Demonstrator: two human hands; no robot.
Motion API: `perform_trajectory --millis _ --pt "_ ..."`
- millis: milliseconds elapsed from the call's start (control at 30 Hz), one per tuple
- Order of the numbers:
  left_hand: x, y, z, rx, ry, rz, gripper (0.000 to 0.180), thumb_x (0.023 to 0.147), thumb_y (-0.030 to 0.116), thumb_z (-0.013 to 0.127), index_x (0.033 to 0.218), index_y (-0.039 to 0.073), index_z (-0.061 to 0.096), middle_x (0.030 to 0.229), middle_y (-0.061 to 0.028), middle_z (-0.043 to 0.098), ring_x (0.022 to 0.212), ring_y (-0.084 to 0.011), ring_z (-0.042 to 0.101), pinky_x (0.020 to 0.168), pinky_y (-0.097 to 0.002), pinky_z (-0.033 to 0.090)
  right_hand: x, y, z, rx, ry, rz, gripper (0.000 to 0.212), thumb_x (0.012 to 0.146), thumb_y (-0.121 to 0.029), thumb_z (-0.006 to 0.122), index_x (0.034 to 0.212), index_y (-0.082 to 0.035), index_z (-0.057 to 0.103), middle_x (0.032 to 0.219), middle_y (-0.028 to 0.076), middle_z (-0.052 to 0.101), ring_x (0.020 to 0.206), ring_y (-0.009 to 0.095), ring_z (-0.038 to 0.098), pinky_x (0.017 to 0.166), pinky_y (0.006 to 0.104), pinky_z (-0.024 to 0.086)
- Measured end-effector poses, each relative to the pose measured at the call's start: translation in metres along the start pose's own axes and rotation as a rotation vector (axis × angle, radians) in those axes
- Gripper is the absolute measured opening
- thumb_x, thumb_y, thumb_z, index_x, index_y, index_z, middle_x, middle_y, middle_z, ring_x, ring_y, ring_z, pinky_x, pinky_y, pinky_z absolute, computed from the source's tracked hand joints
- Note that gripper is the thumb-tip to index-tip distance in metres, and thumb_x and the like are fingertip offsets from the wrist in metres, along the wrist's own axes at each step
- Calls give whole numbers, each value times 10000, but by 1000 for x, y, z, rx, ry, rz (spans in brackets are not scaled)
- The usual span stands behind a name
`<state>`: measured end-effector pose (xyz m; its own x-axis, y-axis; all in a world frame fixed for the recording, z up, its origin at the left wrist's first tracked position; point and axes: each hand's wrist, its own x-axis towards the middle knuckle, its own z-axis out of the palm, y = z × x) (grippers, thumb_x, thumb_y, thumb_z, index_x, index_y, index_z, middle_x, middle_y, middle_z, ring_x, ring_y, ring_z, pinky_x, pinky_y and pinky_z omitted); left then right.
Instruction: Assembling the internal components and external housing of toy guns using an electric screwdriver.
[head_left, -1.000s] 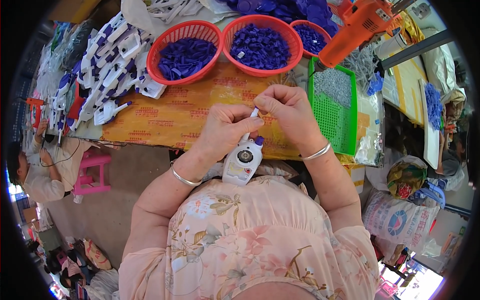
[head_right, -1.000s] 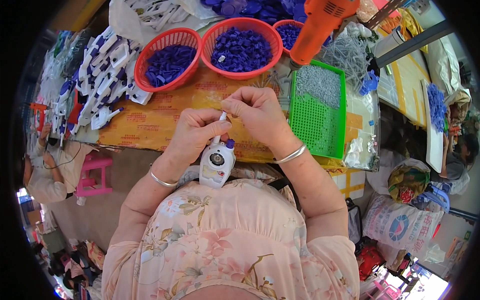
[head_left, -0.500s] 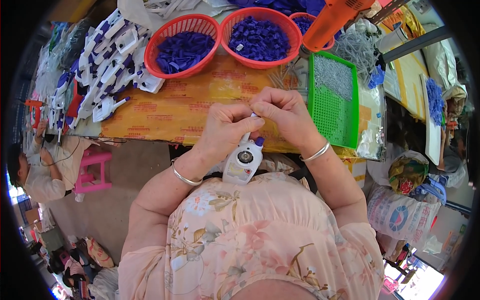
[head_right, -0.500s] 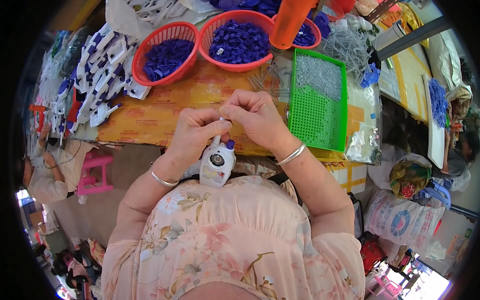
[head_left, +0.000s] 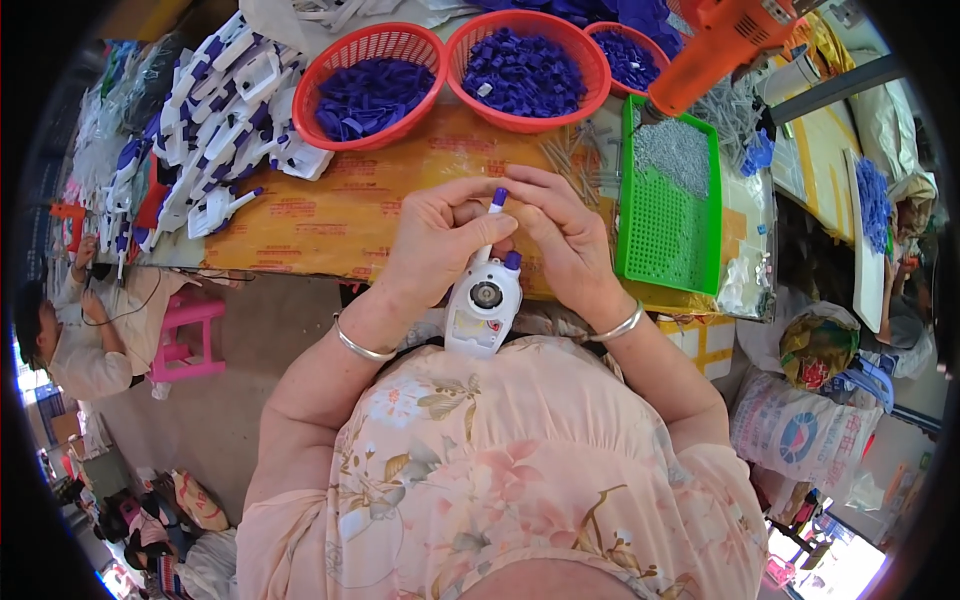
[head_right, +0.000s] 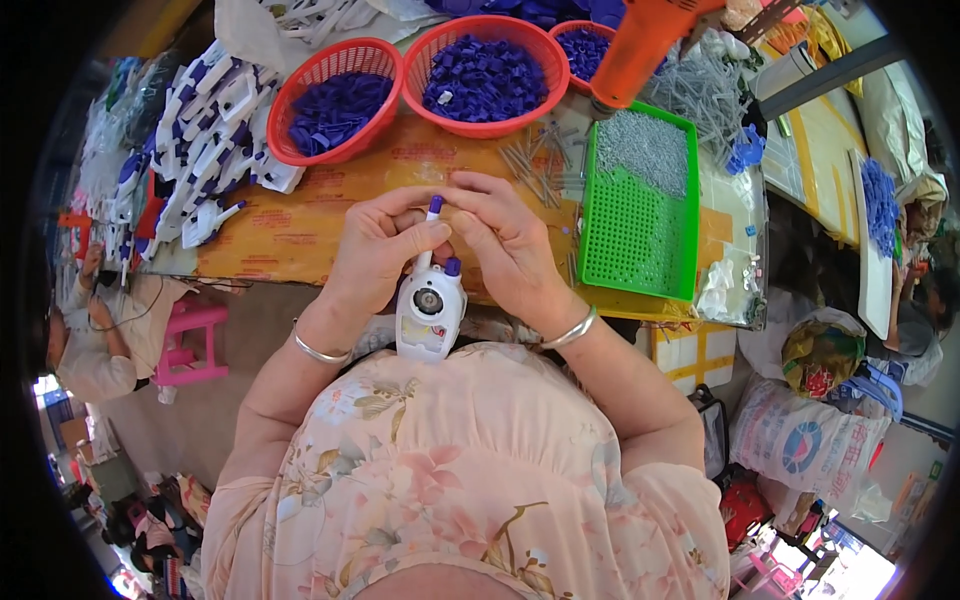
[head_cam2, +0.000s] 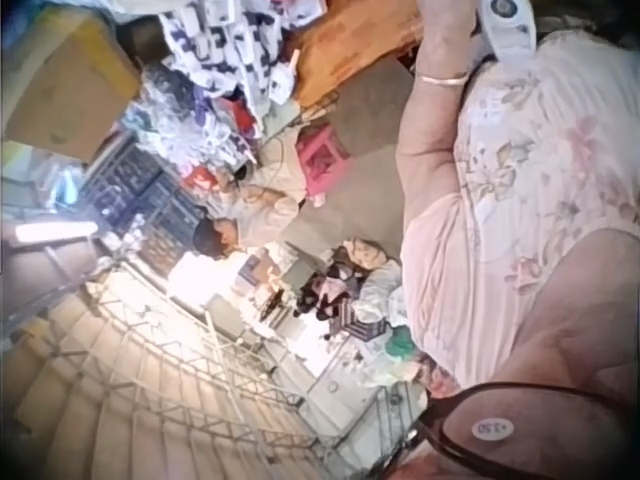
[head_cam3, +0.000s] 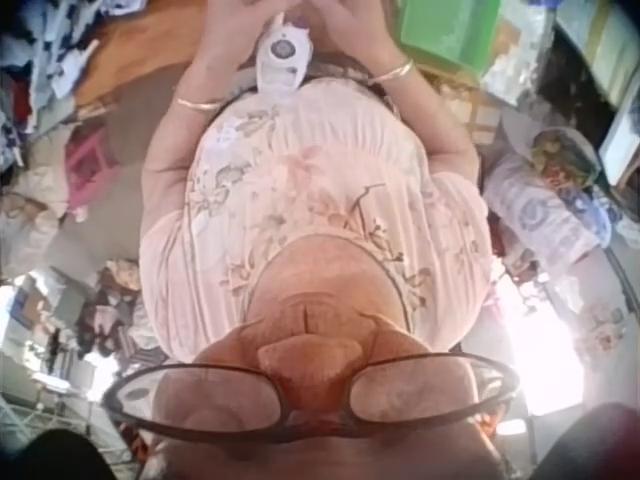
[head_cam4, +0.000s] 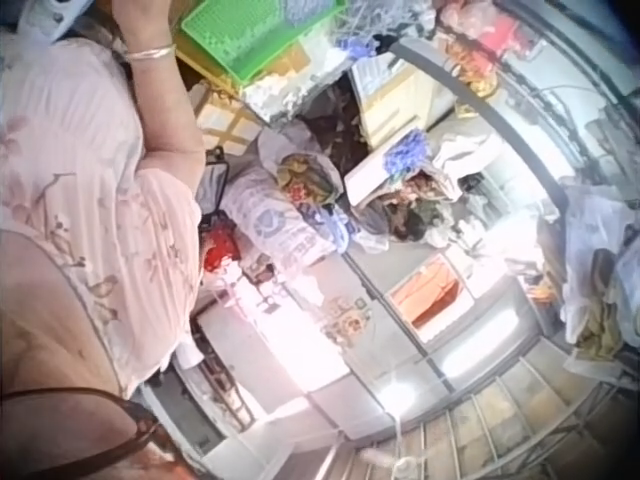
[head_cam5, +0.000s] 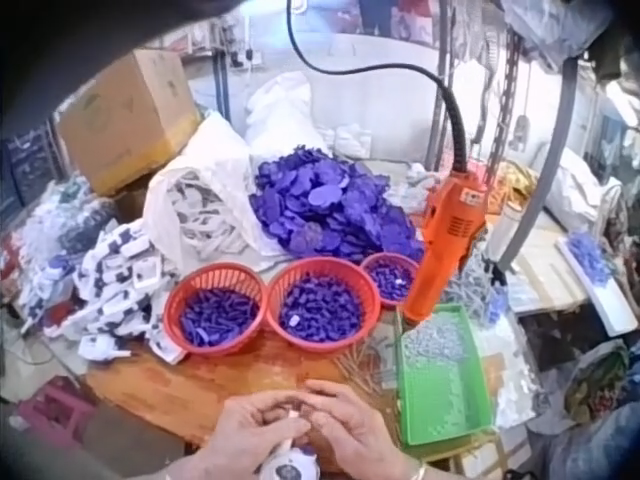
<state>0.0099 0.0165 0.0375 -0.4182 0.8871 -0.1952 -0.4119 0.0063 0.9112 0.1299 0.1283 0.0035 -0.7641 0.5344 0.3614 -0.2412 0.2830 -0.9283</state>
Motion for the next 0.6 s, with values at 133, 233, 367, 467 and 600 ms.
perform_trajectory --millis 133,233,367,467,600 --pt "6 4 -14 47 114 55 211 797 20 648 1005 -2 620 706 -54 640 560 -84 591 481 -196 452 -13 -17 -8 164 -39 341 434 875 -128 589 1272 -6 464 1085 91 563 963 140 551 821 271 459" --pt "13 9 -15 -5 241 92 200 791 60 669 980 6 628 710 -54 641 557 -80 590 472 -197 454 -24 -26 -2 400 -241 568 436 823 -80 649 1217 18 489 1035 72 587 902 102 572 778 250 481" --pt "18 16 -16 -79 219 78 282 803 117 681 1046 5 594 790 -72 649 674 -106 621 526 -214 476 -20 -24 5 432 -288 608 352 828 -77 638 1154 13 539 976 52 623 824 104 600 716 257 506" --pt "13 18 -17 -192 269 122 317 858 166 624 1108 -13 546 974 -118 627 799 -164 635 669 -268 522 -9 -26 3 690 -119 702 313 856 -114 603 1132 24 556 971 75 637 798 140 638 660 273 542" --pt "-20 16 -25 -43 135 -51 252 885 168 583 1060 -12 559 883 -78 635 735 -128 630 642 -249 517 -3 -11 -8 897 -122 708 344 866 -165 611 1134 41 544 984 97 635 837 172 645 708 315 554"
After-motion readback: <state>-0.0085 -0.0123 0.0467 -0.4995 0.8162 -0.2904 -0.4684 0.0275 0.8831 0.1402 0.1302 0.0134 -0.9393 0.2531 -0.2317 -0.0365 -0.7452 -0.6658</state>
